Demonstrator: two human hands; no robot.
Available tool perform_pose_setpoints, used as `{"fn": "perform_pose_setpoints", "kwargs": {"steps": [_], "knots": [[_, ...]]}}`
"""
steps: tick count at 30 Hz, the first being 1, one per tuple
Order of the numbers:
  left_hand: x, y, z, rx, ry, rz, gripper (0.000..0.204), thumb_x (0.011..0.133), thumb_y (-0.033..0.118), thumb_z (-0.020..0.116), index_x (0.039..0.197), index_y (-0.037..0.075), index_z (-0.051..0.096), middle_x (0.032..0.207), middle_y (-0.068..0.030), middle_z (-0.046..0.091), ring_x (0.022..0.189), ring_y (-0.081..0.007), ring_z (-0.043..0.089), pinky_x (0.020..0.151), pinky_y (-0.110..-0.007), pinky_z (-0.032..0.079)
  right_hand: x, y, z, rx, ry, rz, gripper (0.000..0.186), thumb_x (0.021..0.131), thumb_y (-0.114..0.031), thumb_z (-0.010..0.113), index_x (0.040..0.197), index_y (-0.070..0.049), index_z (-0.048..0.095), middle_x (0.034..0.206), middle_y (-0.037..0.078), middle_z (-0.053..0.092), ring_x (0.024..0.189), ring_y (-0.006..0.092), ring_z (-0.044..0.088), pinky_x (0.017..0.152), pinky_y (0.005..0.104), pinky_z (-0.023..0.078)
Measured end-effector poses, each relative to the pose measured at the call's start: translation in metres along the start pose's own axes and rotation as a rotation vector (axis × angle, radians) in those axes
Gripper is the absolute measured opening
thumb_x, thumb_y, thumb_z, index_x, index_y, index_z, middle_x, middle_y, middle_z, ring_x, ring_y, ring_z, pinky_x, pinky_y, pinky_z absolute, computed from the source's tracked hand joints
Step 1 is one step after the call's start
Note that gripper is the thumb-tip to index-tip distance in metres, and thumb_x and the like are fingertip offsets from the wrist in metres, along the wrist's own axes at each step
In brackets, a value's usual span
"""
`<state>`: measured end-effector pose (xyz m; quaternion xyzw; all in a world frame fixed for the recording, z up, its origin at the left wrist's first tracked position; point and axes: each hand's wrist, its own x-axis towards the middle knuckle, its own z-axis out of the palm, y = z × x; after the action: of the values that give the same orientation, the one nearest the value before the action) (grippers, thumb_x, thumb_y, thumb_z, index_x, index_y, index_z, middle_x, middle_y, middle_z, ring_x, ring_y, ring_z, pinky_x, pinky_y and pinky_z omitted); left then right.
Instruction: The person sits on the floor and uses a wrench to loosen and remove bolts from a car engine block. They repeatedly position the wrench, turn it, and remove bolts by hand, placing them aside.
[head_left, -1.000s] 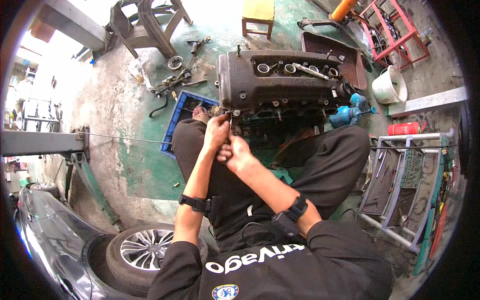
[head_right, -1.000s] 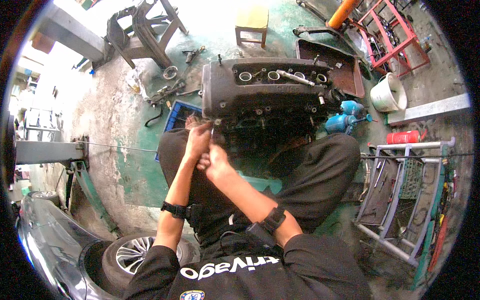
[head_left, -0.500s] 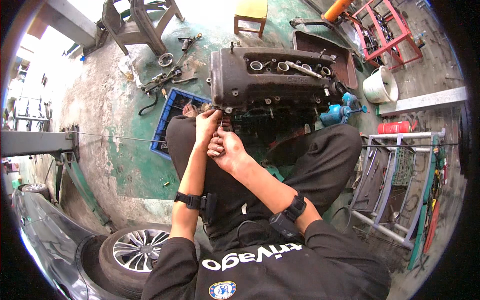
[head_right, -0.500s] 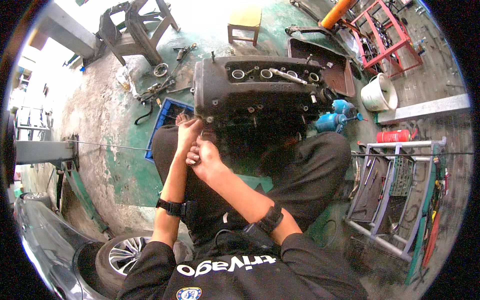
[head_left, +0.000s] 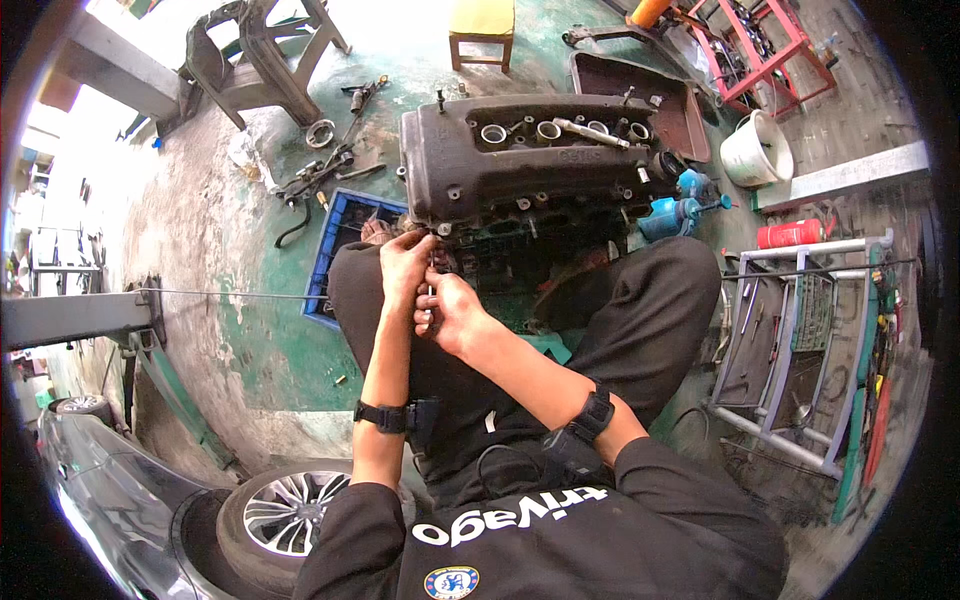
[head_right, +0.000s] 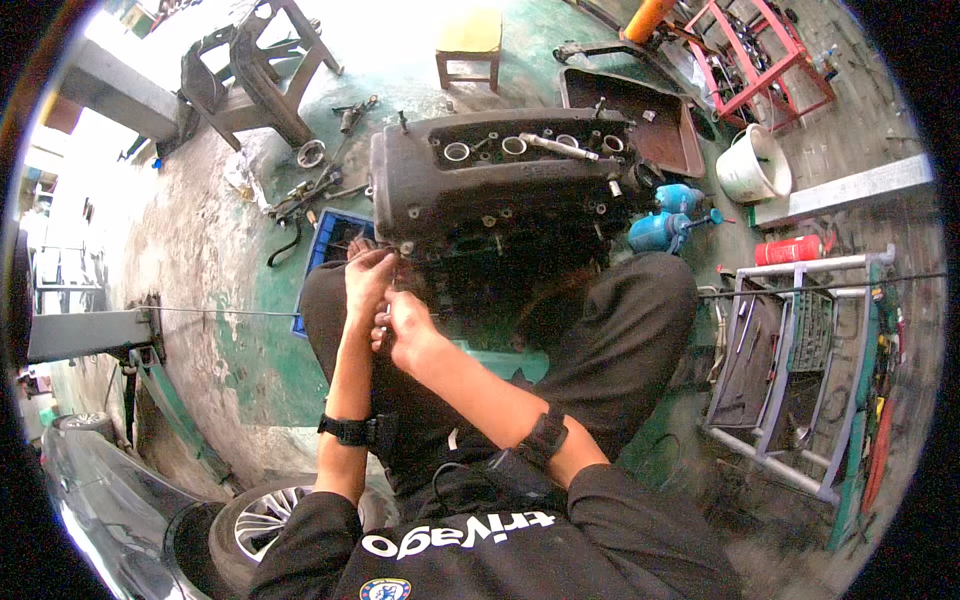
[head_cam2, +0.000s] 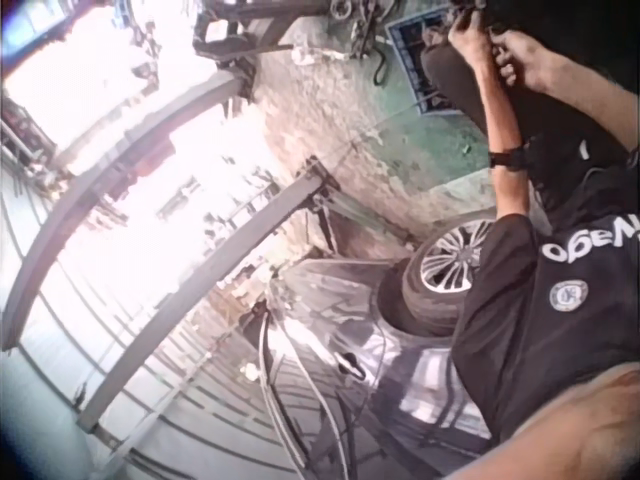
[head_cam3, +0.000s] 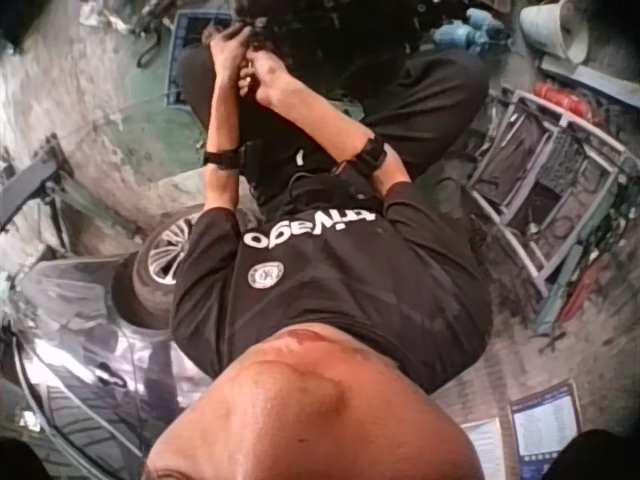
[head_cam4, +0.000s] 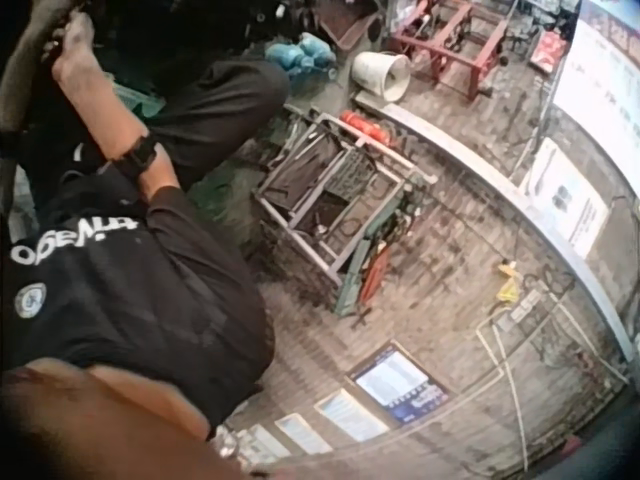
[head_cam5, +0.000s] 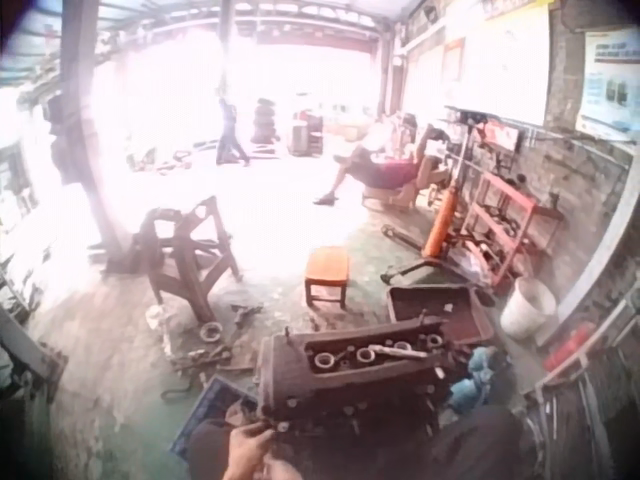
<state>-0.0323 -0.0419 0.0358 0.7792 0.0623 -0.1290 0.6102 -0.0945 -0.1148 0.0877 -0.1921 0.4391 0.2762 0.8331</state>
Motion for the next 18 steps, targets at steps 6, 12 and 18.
{"fn": "perform_pose_setpoints", "kwargs": {"steps": [6,12,18], "knots": [[0.004,-0.011,-0.006,0.043,0.0,-0.116,0.044,0.072,0.015,0.065,0.108,-0.009,0.057,0.092,-0.0154,0.065,0.073,-0.0165,0.062,0.069,-0.026,0.049,0.012,0.006,-0.009,-0.031,-0.042,0.028,0.029,0.092,-0.035,0.037,0.071,-0.015,0.038,0.049,-0.005,0.028,0.04,0.0111,0.028,0.04,0.0275,0.022],[-0.003,-0.004,-0.002,0.01,-0.138,-0.056,0.037,0.073,0.002,0.058,0.109,-0.009,0.056,0.102,-0.0143,0.063,0.092,-0.015,0.06,0.081,-0.024,0.046,0.066,0.015,-0.077,-0.457,0.302,-0.313,0.033,0.083,-0.04,0.058,0.078,-0.007,0.061,0.063,-0.001,0.048,0.057,0.0132,0.043,0.053,0.0309,0.035],[-0.008,0.001,0.006,0.258,-0.056,0.056,0.028,0.069,0.003,0.059,0.096,-0.005,0.061,0.088,-0.013,0.067,0.082,-0.0172,0.064,0.073,-0.027,0.049,0.117,0.035,-0.118,-0.507,0.238,-0.534,0.039,0.084,-0.047,0.056,0.082,-0.008,0.059,0.062,-0.003,0.044,0.053,0.0075,0.04,0.049,0.0231,0.033]]}}
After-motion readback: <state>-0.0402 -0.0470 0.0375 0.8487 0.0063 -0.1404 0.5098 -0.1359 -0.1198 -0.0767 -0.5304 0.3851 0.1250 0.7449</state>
